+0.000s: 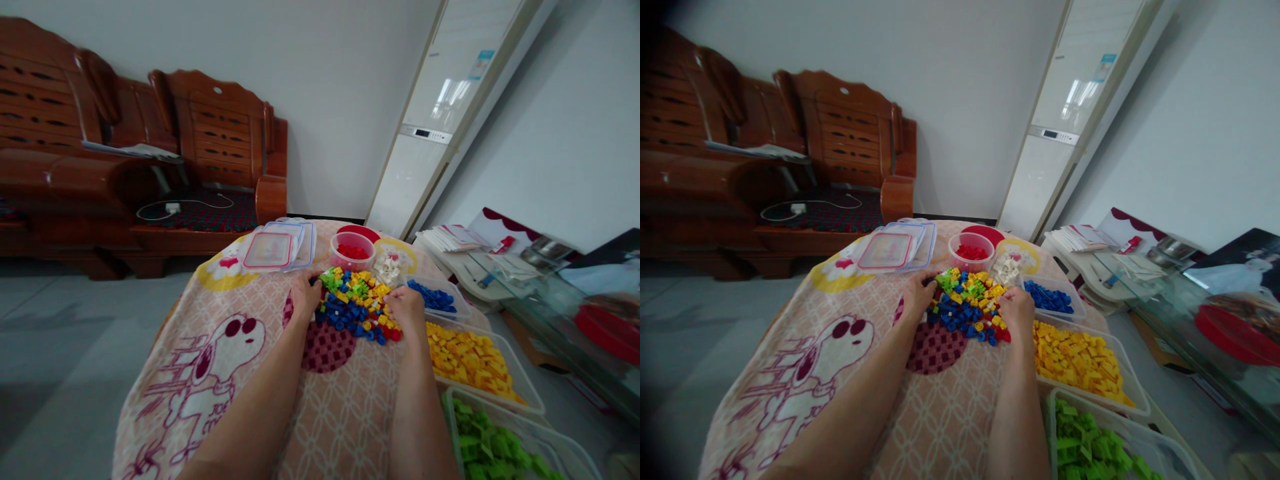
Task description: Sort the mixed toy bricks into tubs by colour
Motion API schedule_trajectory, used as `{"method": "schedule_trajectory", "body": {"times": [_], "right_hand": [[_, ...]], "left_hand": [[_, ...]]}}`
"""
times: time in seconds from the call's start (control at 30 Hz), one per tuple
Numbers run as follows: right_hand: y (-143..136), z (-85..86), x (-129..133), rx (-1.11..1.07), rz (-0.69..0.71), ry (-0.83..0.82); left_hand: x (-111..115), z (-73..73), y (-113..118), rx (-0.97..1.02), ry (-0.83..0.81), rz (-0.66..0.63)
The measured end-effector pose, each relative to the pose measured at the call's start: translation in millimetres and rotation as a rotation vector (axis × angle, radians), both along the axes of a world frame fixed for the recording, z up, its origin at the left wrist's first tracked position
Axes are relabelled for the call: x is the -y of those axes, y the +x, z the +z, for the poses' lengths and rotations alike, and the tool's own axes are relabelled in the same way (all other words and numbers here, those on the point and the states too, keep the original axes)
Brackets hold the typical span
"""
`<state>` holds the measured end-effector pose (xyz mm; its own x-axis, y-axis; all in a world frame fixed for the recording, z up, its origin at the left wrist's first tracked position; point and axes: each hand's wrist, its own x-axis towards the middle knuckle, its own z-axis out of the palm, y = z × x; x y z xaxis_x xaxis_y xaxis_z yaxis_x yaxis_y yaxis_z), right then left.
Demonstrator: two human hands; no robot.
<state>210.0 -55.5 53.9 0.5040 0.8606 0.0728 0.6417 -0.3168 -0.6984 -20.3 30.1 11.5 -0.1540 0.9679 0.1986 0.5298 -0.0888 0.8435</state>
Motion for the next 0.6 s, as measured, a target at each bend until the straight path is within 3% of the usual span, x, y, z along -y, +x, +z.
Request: {"method": "schedule_trajectory", "body": {"times": [0.23,0.4,0.5,0.6], "right_hand": [[12.2,9.3,6.0,-0.258,-0.410,0.455],[16.0,5.8,6.8,-0.341,-0.520,0.797],[14.4,6.7,6.8,-0.344,-0.489,0.812],[9.5,11.4,7.2,-0.338,-0.412,0.672]], "left_hand": [[-1.2,-1.4,-0.4,0.024,0.007,-0.011],[-2.0,-0.8,-0.4,0.027,0.022,-0.030],[0.1,3.2,-0.4,0.026,0.013,-0.028],[2.5,6.4,-0.3,0.012,-0.001,-0.016]]}}
